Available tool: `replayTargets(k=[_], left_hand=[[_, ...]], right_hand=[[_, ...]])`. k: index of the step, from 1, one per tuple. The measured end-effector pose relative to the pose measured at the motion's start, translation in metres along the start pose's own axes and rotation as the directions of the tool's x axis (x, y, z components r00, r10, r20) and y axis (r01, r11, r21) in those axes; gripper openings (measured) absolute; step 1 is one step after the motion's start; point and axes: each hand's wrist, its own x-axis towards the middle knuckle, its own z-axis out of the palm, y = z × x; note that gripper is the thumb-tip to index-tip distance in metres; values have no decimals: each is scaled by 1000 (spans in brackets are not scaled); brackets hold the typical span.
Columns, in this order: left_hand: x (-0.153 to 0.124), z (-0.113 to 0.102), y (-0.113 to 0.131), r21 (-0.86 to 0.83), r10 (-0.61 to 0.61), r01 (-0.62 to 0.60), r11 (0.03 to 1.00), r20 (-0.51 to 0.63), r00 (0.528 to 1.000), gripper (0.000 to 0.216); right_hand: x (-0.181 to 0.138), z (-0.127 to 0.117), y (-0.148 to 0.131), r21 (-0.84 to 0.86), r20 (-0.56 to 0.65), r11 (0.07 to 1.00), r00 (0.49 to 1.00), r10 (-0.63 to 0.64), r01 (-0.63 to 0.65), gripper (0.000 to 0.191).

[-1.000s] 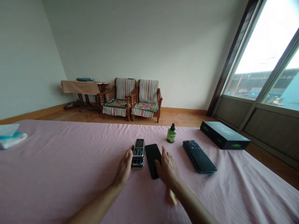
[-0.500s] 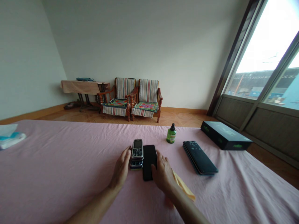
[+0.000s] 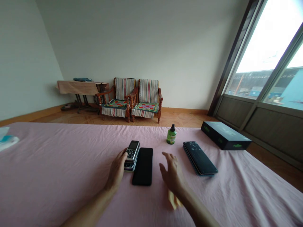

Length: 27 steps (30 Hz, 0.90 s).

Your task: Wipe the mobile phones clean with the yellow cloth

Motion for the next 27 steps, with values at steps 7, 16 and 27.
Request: replayTargets(k=[7,16,27], left_hand=[[-2,2,2,-34,-9,9,999,-12,1000,51],[-6,4,4,-46,-4,1,999,-49,999,53],[-6,3,2,-62,4,-4,998,-7,1000,54]], right_hand=[[6,-47,101,-231,-133,903,931,341,-363,73],[2,-40,115,-319,-145,827,886,441,-463,78],[1,-45,119,-322,-136,820,880,455,-474,81]])
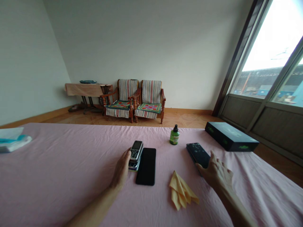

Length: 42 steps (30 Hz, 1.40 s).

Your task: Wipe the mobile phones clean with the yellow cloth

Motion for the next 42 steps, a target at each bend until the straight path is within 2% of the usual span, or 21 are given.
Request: replayTargets(k=[8,15,18,22,26,30,36,42], left_hand=[[0,1,2,-14,-1,1,1000,-5,1000,54],[-2,2,5,-8,-9,9,1000,11,1000,52],[-3,3,6,-8,-9,10,1000,29,1000,53],[-4,6,6,-5,-12,12,1000,50,999,54],[-4,7,9,-1,-11,11,1000,73,997,56],[-4,6,10,8,2,-3,1000,84,996,53],[-2,5,6,24,13,-15,1000,84,996,48],[-2,6,5,39,18,-21,999,88,996,48]], right_hand=[[0,-5,1,-7,-15,1000,1000,-24,24,81],[-2,-10,-3,77,-77,994,995,-70,76,80],[-11,-14,-21,254,-80,953,986,-148,164,81],[-30,-13,-65,482,18,847,964,-267,225,77],[-41,-1,-113,490,85,843,950,-299,222,74],[-49,1,-143,476,96,844,939,-329,248,74],[-70,-9,-151,460,113,847,929,-353,266,76],[-86,6,-143,532,149,803,904,-400,268,64]])
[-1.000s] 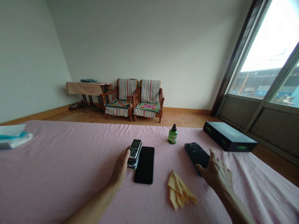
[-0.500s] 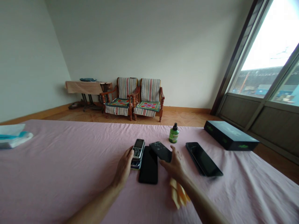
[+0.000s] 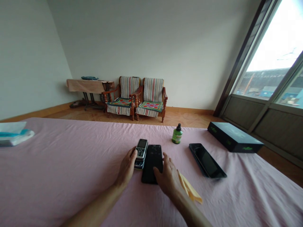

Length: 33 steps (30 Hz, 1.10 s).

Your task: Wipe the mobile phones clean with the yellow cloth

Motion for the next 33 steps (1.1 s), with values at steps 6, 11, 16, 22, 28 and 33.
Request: replayTargets(k=[6,11,16,22,28,33], left_hand=[[-1,0,4,19,11,-11,1000,7,1000,50],[-1,-1,5,20,15,-15,1000,17,1000,49],[0,-1,3,15,18,-18,1000,16,1000,49],[-1,-1,4,21,29,-30,999,12,999,49],[-1,-1,4,28,35,-35,999,14,999,48],[-1,-1,5,38,23,-24,999,10,1000,48]], right_hand=[[-3,13,9,142,-109,984,990,-89,104,61],[-6,13,16,154,-160,974,977,-144,169,60],[20,3,33,138,-173,968,967,-185,210,44],[84,8,27,118,-75,963,969,-234,242,29],[115,30,7,135,55,962,968,-245,236,29],[112,39,2,121,84,967,968,-235,224,29]])
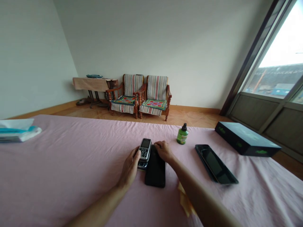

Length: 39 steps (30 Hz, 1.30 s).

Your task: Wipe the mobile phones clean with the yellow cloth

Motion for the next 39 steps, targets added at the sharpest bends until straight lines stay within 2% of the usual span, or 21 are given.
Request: replayTargets(k=[5,7,10,13,15,18,22,32,36,39], left_hand=[[-1,0,2,7,-9,9,1000,5,1000,48],[-1,0,2,8,-10,10,1000,1,1000,48],[0,-1,1,5,-10,10,1000,-3,1000,50],[0,-1,-1,-1,-11,11,1000,10,1000,51],[1,-1,-1,-3,-12,12,1000,20,1000,51],[2,-1,-2,-1,-14,14,1000,19,1000,52],[3,-1,-4,3,-13,13,1000,6,1000,53],[1,-1,-2,6,-3,3,1000,-7,1000,51],[1,-1,-4,-2,3,-3,1000,-14,1000,50],[1,0,-3,-8,6,-6,1000,-16,1000,49]], right_hand=[[-8,-5,-3,-61,-41,998,999,10,-12,28],[-16,-18,-1,-104,-76,994,997,8,-16,28],[-38,-52,14,-193,-135,980,991,17,-43,29],[-70,-95,41,-314,-218,933,970,109,-175,39],[-91,-121,60,-387,-297,868,933,202,-311,57],[-113,-143,82,-444,-366,768,876,315,-462,76],[-123,-146,94,-472,-370,701,841,394,-535,81],[-118,-143,95,-491,-368,689,844,391,-533,82],[-117,-143,81,-509,-384,702,861,333,-498,83],[-113,-134,54,-415,-371,804,886,277,-426,84]])
